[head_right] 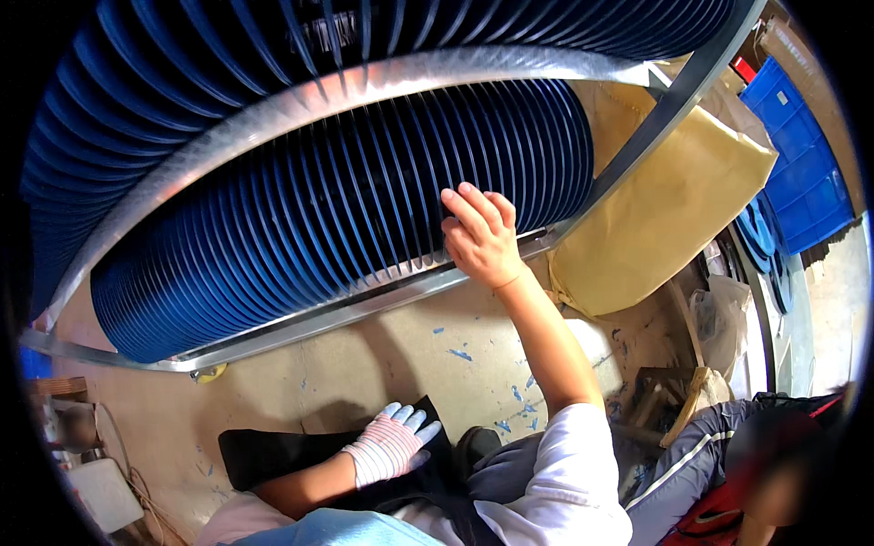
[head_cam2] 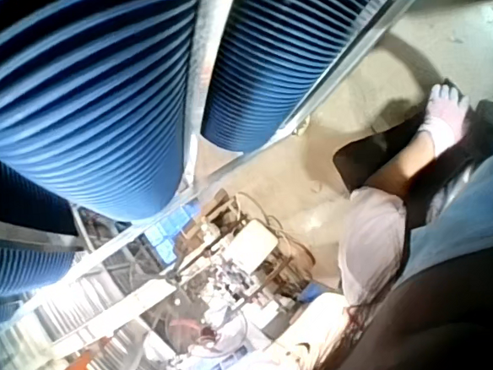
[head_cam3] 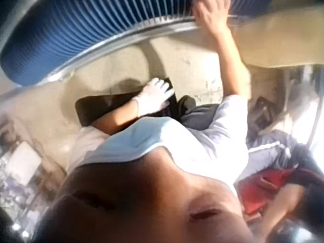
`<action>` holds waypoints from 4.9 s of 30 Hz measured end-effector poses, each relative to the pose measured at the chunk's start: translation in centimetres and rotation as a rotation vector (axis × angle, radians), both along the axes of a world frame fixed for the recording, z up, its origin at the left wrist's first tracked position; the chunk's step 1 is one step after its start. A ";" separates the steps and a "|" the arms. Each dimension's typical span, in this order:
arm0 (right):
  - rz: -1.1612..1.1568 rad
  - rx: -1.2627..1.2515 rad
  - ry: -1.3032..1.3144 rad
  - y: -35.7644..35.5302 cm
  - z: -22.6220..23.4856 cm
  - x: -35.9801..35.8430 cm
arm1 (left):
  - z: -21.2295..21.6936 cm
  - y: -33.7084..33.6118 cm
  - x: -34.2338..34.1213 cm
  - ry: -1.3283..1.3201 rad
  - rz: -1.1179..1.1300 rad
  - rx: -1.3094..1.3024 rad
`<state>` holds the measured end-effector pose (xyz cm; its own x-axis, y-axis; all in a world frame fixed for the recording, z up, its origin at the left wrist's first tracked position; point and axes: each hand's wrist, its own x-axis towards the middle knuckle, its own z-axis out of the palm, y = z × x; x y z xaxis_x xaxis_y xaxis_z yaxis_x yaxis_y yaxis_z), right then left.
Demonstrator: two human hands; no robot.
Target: The person sits on the floor and repeatedly picks up blue circular plastic parts from a nearby pile. They place each part into a vertical metal rack, stacking them tightly between existing parts. The person occasionally adjusts the stack to ensure alignment.
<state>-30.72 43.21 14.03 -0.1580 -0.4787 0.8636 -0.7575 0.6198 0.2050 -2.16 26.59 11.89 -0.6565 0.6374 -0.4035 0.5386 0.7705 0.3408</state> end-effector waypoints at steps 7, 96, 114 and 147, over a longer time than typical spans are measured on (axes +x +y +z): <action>-0.042 0.168 -0.101 0.1 2.1 0.6 | 0.9 0.2 -1.9 0.086 0.009 0.052; 0.071 0.033 -0.303 -13.3 3.6 7.4 | 0.6 -0.5 -3.5 -0.105 0.009 -0.058; 0.044 0.010 -0.353 -16.0 3.8 8.9 | 1.1 -0.6 -3.6 -0.112 0.039 -0.072; 0.085 0.015 -0.306 -20.6 3.4 10.6 | 4.3 -2.2 -4.4 -0.056 0.105 -0.009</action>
<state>-20.13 22.61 17.42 -0.3681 -0.5138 0.7749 -0.8344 0.5502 -0.0316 -6.58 24.37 16.21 -0.6955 0.5624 -0.4473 0.4351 0.8250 0.3607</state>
